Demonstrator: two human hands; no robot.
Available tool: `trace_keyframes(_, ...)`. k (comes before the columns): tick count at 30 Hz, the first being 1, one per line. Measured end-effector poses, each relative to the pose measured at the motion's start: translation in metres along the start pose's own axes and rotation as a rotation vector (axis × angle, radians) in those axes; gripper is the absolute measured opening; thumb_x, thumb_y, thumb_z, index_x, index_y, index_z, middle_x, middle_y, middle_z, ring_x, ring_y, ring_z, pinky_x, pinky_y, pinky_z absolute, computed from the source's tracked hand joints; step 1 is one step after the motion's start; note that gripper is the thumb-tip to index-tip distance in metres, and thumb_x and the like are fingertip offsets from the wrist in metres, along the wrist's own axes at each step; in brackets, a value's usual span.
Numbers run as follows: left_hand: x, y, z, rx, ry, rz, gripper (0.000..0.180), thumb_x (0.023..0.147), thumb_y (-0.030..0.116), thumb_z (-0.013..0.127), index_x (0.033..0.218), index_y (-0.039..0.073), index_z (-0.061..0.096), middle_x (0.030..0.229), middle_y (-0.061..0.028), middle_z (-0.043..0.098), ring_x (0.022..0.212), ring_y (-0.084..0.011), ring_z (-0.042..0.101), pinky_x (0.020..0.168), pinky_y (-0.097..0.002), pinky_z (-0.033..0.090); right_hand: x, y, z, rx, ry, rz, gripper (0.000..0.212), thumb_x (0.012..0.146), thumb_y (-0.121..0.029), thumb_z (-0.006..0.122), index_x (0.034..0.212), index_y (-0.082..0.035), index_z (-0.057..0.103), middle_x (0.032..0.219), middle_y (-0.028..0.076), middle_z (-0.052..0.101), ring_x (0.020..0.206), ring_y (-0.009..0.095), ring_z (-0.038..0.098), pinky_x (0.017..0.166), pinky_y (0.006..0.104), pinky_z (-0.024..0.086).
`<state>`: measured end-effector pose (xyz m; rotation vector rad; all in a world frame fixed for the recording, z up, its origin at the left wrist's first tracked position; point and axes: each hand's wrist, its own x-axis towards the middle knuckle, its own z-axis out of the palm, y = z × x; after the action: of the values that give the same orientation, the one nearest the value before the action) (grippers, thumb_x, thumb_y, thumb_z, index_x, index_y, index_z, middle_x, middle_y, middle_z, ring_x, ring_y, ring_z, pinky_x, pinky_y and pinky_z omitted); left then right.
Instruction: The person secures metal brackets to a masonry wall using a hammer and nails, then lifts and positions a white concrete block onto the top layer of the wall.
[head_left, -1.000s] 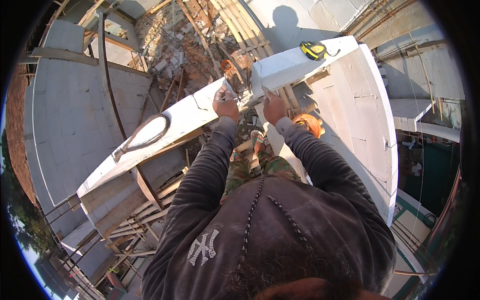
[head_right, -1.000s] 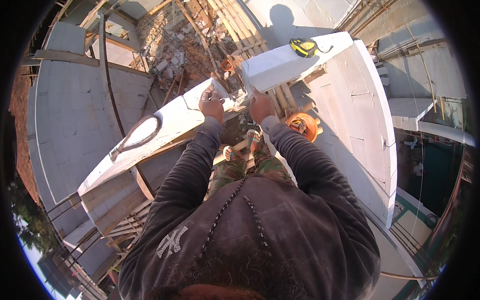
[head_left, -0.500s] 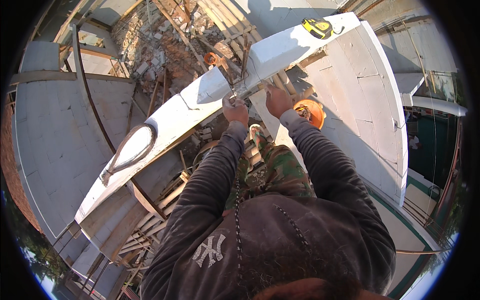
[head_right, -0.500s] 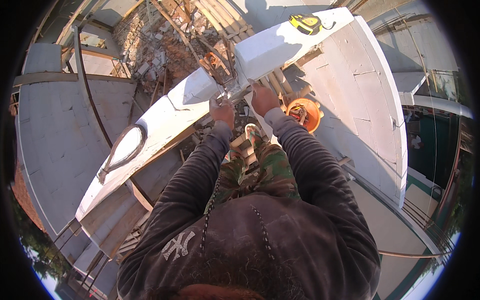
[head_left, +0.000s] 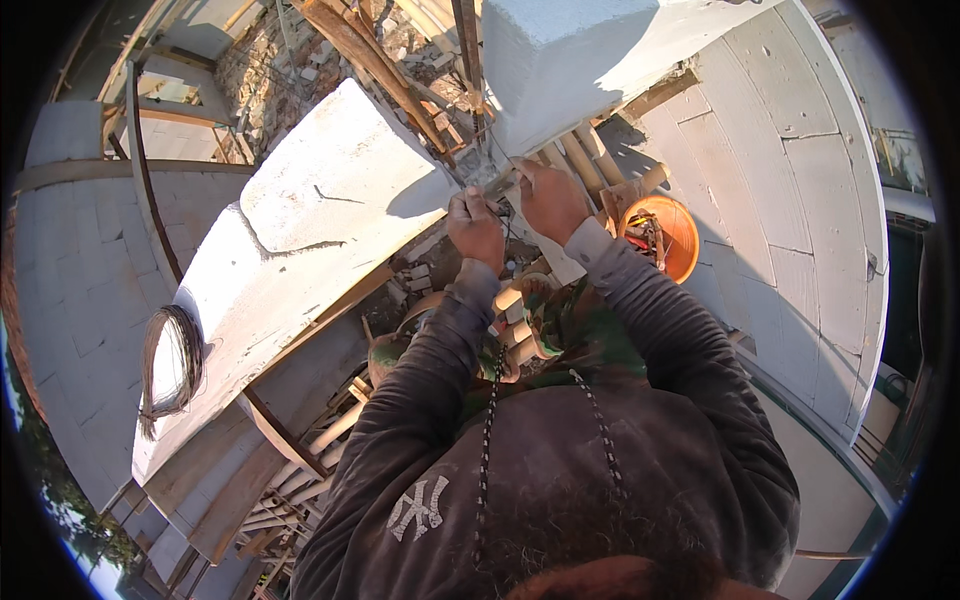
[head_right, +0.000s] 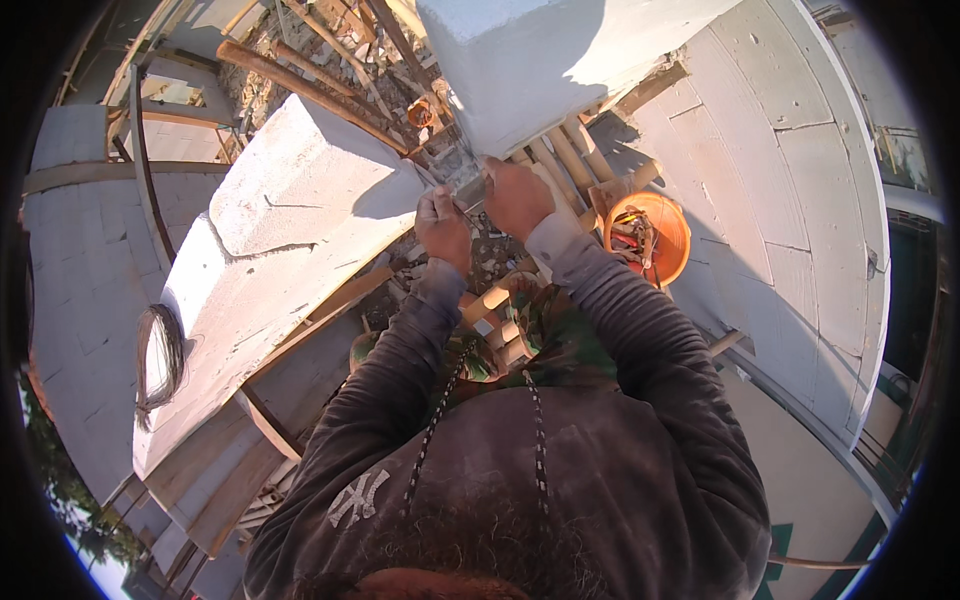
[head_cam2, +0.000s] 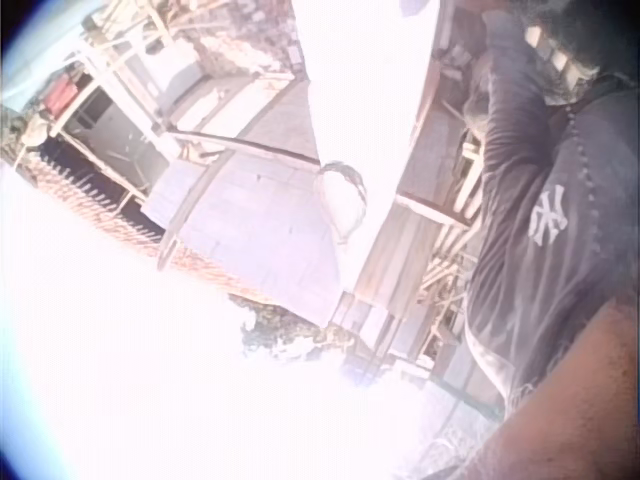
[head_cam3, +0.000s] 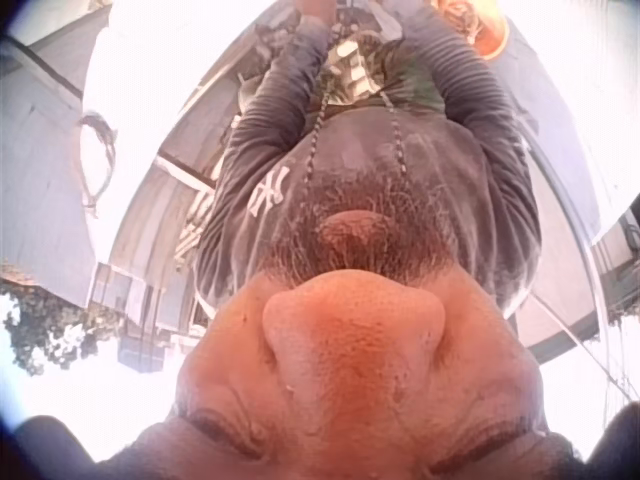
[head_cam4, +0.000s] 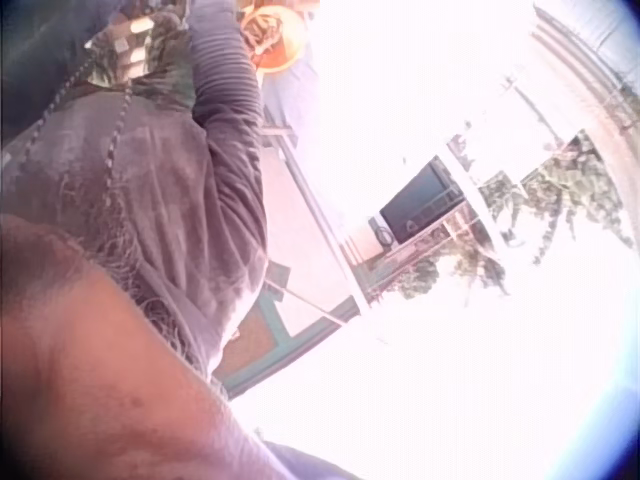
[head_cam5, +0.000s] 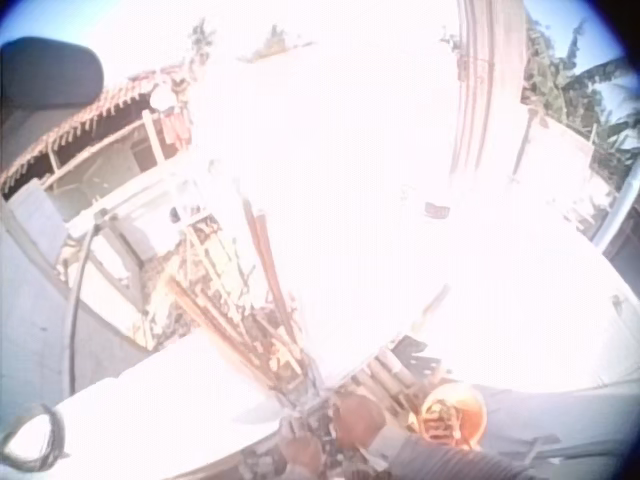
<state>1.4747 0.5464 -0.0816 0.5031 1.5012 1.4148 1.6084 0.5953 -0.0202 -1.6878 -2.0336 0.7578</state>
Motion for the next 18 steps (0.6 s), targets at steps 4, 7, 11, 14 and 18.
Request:
trace_keyframes(4, 0.048, -0.087, -0.028, 0.358, 0.151, 0.264, 0.036, 0.106, 0.035, 0.054, 0.095, 0.001, 0.059, 0.074, -0.0053, 0.059, 0.064, -0.0138, 0.051, 0.062, -0.0326, 0.044, 0.011, 0.018, 0.028, 0.003, -0.051, 0.014, 0.031, 0.091, -0.015, 0.056, 0.118, -0.006, 0.067, 0.096, 0.025, 0.072, 0.093, 0.045, 0.069, 0.083, 0.0529, 0.055)
trace_keyframes(7, 0.061, -0.125, -0.034, 0.277, 0.109, 0.187, 0.038, 0.106, 0.036, 0.054, 0.091, 0.001, 0.059, 0.072, -0.0029, 0.057, 0.066, -0.0119, 0.049, 0.062, -0.0327, 0.043, 0.025, 0.063, 0.058, -0.034, -0.083, 0.000, 0.029, 0.091, -0.016, 0.056, 0.115, -0.005, 0.068, 0.097, 0.026, 0.072, 0.094, 0.046, 0.068, 0.085, 0.0528, 0.055)
trace_keyframes(11, 0.069, -0.143, -0.026, 0.160, 0.032, 0.137, 0.039, 0.106, 0.035, 0.055, 0.087, 0.001, 0.059, 0.072, -0.0011, 0.056, 0.067, -0.0101, 0.047, 0.061, -0.0325, 0.042, 0.030, 0.087, 0.100, -0.037, -0.157, -0.025, 0.031, 0.091, -0.017, 0.055, 0.116, -0.003, 0.067, 0.102, 0.028, 0.071, 0.099, 0.046, 0.067, 0.090, 0.0521, 0.053)
trace_keyframes(14, 0.067, -0.146, -0.013, 0.188, 0.011, 0.247, 0.038, 0.106, 0.034, 0.056, 0.087, 0.001, 0.060, 0.072, -0.0003, 0.056, 0.066, -0.0097, 0.048, 0.060, -0.0317, 0.042, 0.037, 0.103, 0.118, 0.015, -0.144, -0.013, 0.033, 0.091, -0.019, 0.055, 0.117, -0.001, 0.067, 0.105, 0.029, 0.070, 0.104, 0.046, 0.066, 0.094, 0.0508, 0.052)
trace_keyframes(18, 0.087, -0.165, -0.035, -0.015, 0.057, -0.033, 0.033, 0.105, 0.032, 0.057, 0.090, 0.003, 0.061, 0.072, -0.0001, 0.057, 0.060, -0.0104, 0.050, 0.054, -0.0320, 0.042, 0.059, 0.134, 0.155, -0.021, -0.137, -0.035, 0.022, 0.095, -0.016, 0.053, 0.101, 0.001, 0.065, 0.103, 0.027, 0.068, 0.100, 0.047, 0.063, 0.090, 0.0516, 0.050)
